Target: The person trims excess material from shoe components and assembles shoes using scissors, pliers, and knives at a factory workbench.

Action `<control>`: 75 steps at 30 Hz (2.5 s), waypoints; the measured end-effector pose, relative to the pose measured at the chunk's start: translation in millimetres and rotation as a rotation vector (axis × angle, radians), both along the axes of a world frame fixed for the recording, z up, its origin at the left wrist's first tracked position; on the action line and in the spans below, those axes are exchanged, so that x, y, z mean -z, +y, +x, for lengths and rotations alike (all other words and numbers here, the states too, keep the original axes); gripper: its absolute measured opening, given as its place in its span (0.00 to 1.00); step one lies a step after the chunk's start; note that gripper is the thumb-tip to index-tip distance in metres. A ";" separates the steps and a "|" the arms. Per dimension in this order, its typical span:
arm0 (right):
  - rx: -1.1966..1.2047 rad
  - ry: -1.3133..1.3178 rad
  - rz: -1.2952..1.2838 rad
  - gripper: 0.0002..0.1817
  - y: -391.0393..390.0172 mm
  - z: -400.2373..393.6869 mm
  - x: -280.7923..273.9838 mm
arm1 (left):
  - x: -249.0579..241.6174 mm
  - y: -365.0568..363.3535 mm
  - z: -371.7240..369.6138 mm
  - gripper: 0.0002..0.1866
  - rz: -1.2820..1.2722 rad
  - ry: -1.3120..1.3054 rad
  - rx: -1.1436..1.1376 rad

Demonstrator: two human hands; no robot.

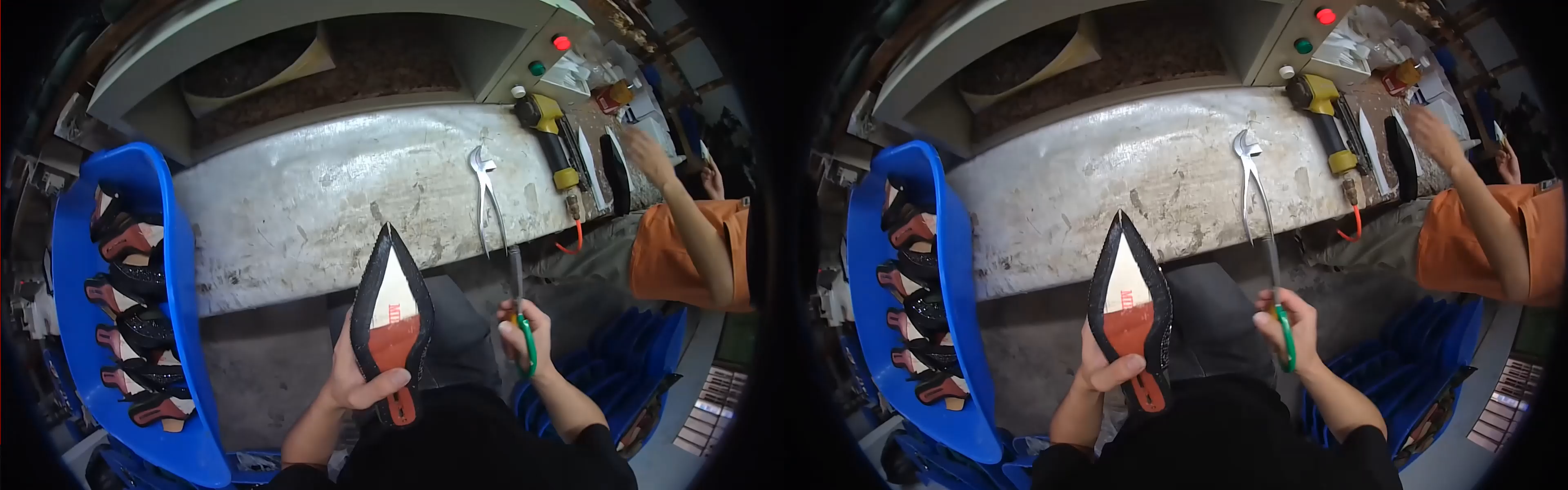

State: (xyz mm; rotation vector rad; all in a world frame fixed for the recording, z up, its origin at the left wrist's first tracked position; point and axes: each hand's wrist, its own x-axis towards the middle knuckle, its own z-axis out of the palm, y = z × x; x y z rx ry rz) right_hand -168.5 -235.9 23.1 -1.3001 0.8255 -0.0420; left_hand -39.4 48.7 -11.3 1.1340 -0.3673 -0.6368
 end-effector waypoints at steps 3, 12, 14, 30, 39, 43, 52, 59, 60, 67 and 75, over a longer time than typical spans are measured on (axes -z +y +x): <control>0.111 0.054 -0.291 0.20 -38.4 -71.6 79.2 | 23.7 6.9 9.0 0.52 -0.070 -0.188 0.038; 0.416 0.480 -0.182 0.14 -95.8 -243.0 242.7 | 5.4 21.3 -24.2 0.53 0.037 -0.242 0.080; 0.164 0.480 -0.187 0.11 -105.1 -242.9 249.9 | -1.1 13.9 -28.4 0.52 0.078 -0.190 0.080; -0.270 -0.064 -1.390 0.19 -153.6 111.8 40.5 | 11.8 -1.7 -28.9 0.51 0.027 -0.093 -0.014; -0.148 -0.228 -1.385 0.12 -186.0 208.5 82.0 | 27.9 7.8 -22.7 0.51 0.036 -0.014 -0.016; -0.146 -0.319 -1.416 0.10 -186.0 219.4 102.1 | 30.9 7.4 -18.4 0.50 0.052 -0.046 -0.020; 0.046 -0.157 -1.406 0.07 -162.9 106.7 42.5 | 33.3 -1.0 -19.3 0.49 0.021 -0.025 -0.042; -0.138 -0.039 -1.295 0.12 -173.9 137.8 17.0 | 27.2 -5.7 -18.6 0.49 0.017 -0.002 0.009; -0.149 -0.046 -1.220 0.13 -181.5 161.2 32.3 | 23.9 -6.3 -20.1 0.49 0.021 -0.031 0.011; -0.226 0.203 -1.271 0.12 -197.8 220.8 58.8 | 24.0 -2.9 -25.5 0.49 0.019 -0.084 -0.033; -0.240 0.232 -1.375 0.16 -203.1 226.5 77.3 | 21.5 4.5 -27.9 0.49 0.015 -0.051 -0.023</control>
